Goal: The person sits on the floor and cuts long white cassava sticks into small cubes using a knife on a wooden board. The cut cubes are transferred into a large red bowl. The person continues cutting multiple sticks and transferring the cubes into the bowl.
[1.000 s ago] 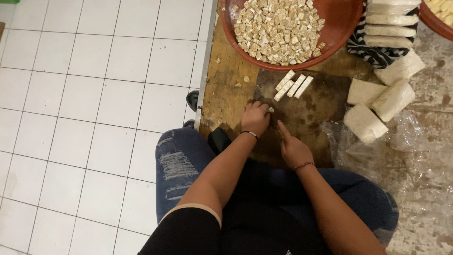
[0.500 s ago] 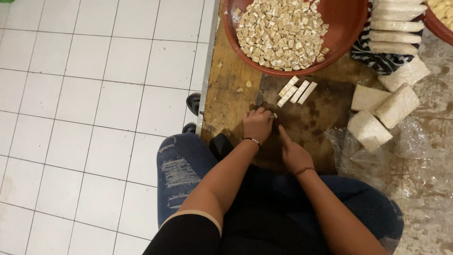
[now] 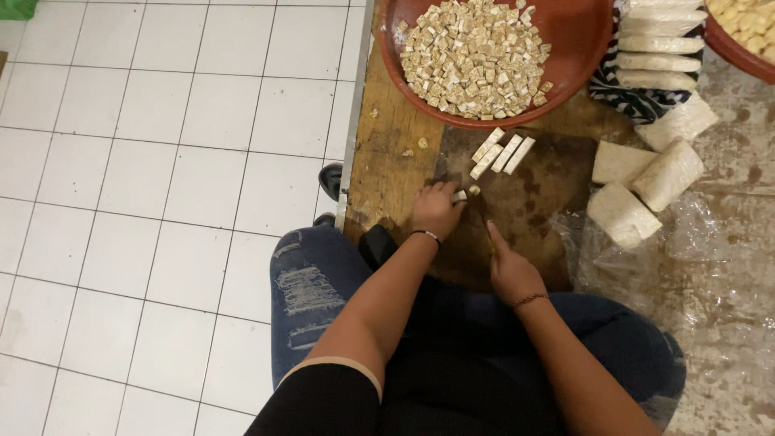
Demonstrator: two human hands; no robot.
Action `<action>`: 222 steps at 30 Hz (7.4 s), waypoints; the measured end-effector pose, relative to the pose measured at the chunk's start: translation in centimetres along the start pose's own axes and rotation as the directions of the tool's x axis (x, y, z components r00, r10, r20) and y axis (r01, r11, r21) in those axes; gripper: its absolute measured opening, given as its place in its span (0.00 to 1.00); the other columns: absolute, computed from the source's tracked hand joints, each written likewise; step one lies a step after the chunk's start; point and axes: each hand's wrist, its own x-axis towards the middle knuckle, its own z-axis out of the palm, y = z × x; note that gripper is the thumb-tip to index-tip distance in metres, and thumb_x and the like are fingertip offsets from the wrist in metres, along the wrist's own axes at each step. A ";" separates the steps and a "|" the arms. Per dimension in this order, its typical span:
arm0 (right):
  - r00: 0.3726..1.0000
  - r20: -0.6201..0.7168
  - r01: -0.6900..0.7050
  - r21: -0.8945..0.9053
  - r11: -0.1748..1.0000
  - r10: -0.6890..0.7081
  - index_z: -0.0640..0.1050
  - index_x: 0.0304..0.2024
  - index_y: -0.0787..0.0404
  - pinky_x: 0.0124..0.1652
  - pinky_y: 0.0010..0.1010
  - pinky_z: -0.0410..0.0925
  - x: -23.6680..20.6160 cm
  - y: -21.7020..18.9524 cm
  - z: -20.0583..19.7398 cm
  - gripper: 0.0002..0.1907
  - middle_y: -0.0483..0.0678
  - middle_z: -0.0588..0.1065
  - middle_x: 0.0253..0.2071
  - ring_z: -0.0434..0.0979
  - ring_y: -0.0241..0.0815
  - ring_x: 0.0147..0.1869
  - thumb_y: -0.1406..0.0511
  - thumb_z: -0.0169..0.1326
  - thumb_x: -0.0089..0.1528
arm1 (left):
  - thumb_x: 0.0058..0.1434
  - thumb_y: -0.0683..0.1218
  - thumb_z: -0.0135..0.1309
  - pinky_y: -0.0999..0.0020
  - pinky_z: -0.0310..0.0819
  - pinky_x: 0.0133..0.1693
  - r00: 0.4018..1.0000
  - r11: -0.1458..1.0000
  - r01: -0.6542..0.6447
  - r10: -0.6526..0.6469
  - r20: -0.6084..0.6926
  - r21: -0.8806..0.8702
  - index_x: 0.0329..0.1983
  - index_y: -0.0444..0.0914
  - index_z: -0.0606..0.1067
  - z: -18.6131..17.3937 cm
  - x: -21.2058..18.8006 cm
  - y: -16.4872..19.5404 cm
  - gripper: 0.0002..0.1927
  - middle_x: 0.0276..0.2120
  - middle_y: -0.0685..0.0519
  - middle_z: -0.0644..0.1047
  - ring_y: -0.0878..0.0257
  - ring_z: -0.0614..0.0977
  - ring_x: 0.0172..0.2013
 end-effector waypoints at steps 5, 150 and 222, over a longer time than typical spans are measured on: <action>0.993 -0.051 0.105 0.018 0.994 -0.104 0.52 0.76 0.35 0.46 0.56 0.69 0.5 -0.2 0.5 0.36 0.64 0.78 0.45 0.78 0.67 0.46 0.64 0.42 0.67 | 0.54 0.49 0.63 0.51 0.70 0.49 0.999 0.998 -0.031 0.028 -0.043 -0.060 0.41 0.44 0.81 -0.2 -0.1 -0.5 0.12 0.40 0.50 0.80 0.48 0.79 0.44; 0.991 0.034 0.129 -0.133 0.983 -0.126 0.51 0.76 0.31 0.46 0.58 0.70 1.1 -1.3 2.3 0.35 0.65 0.79 0.41 0.79 0.69 0.43 0.61 0.42 0.68 | 0.55 0.45 0.61 0.49 0.72 0.44 0.999 0.989 0.004 -0.010 -0.036 -0.144 0.35 0.41 0.79 -0.8 -2.1 -2.4 0.05 0.34 0.46 0.77 0.44 0.79 0.41; 0.999 -0.052 0.024 0.610 0.792 0.010 0.55 0.77 0.40 0.27 0.27 0.69 -7.8 1.0 1.6 0.37 0.46 0.72 0.26 0.68 0.33 0.24 0.67 0.45 0.66 | 0.55 0.45 0.56 0.48 0.66 0.51 0.990 0.974 -0.141 0.134 -0.053 -0.179 0.53 0.43 0.78 -1.5 -3.8 -2.8 0.21 0.46 0.48 0.77 0.47 0.77 0.50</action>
